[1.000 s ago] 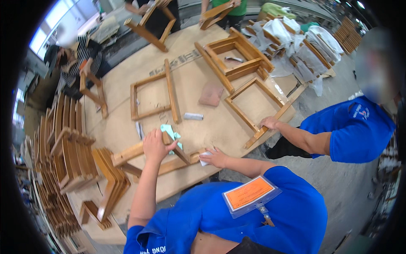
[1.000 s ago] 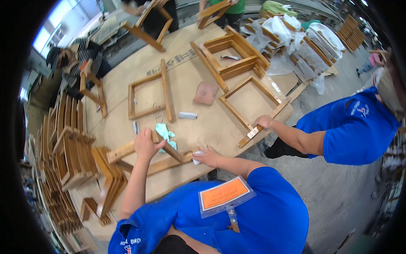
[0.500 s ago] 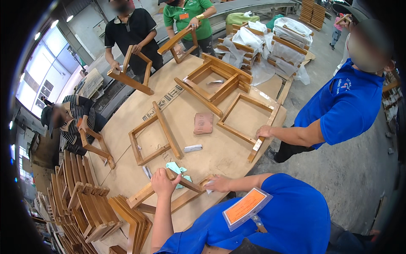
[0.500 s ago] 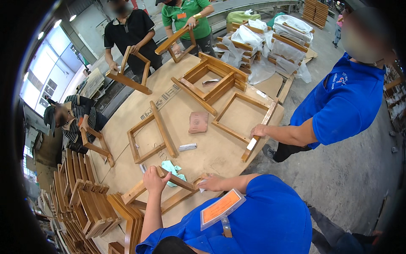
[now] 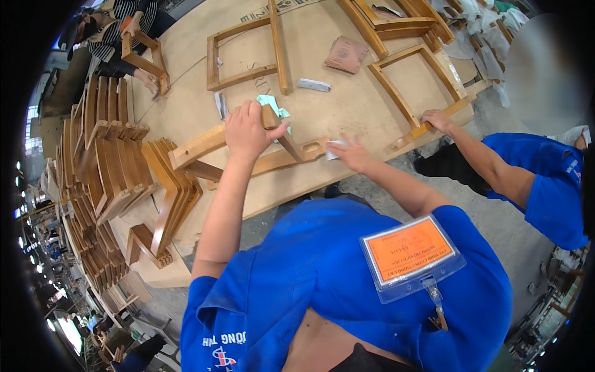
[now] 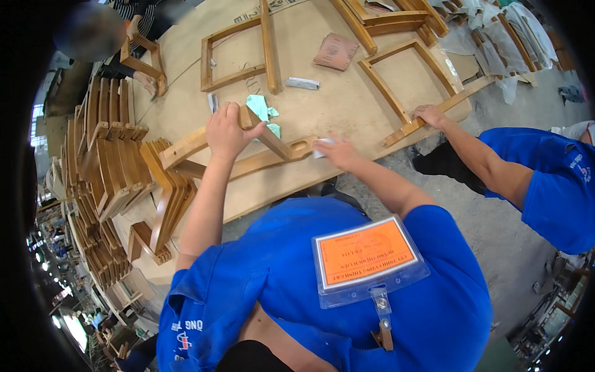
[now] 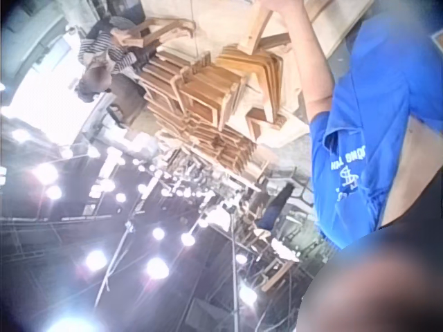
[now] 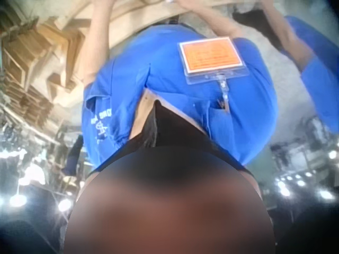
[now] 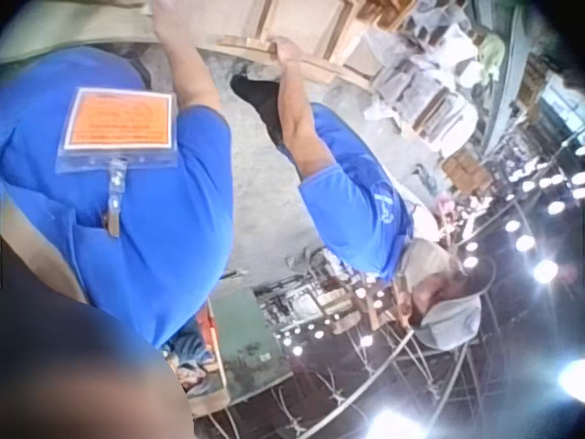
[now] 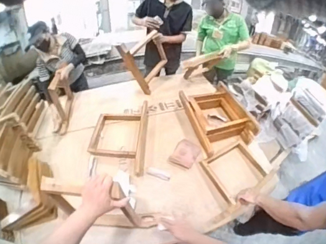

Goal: The person wipes wooden chair frame parts with a cloth on a workbench, handling each piece one at a time, turning them over to wipe multiple sides, and placing them back on the table. Other workers are visible in the background performing similar actions.

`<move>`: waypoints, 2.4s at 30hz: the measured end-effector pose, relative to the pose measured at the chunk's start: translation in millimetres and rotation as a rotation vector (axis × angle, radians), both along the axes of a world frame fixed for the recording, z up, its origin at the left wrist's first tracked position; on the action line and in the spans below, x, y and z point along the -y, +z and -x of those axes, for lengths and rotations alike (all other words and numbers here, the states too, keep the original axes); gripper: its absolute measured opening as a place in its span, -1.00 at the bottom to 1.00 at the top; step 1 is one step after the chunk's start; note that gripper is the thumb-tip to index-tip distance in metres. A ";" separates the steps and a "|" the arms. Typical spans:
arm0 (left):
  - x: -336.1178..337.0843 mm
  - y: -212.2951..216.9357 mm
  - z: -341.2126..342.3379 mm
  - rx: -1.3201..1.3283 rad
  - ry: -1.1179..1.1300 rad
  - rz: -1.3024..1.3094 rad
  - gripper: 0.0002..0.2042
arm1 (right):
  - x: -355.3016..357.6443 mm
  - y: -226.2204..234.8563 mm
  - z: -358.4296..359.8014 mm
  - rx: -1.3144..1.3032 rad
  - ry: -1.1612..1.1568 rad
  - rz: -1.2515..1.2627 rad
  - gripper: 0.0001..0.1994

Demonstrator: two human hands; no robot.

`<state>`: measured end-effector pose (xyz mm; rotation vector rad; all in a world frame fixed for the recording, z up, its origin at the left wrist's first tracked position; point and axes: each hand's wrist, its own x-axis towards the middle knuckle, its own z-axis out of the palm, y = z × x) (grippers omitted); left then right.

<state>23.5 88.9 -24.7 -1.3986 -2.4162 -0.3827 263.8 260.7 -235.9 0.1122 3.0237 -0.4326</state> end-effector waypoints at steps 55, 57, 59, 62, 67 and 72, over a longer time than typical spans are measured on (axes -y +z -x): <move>19.2 8.1 -30.4 -0.028 0.032 0.013 -0.41 | 11.9 -8.3 95.2 0.100 0.380 0.125 -0.48; 21.2 7.2 -32.5 -0.040 0.042 0.019 -0.41 | 10.4 -10.7 99.0 0.095 0.403 0.069 -0.49; 21.8 6.5 -33.3 -0.047 0.037 0.008 -0.42 | 9.2 -12.5 103.2 0.084 0.436 0.056 -0.50; 22.7 7.0 -34.7 -0.040 0.037 -0.001 -0.42 | 10.6 -13.6 105.7 0.102 0.463 0.025 -0.51; 24.9 9.5 -38.3 -0.051 0.010 -0.017 -0.41 | -3.6 -10.0 103.4 0.085 0.466 0.089 -0.58; 25.8 11.0 -41.6 -0.029 0.039 0.024 -0.42 | -30.0 -3.3 126.3 0.051 0.075 0.301 -0.68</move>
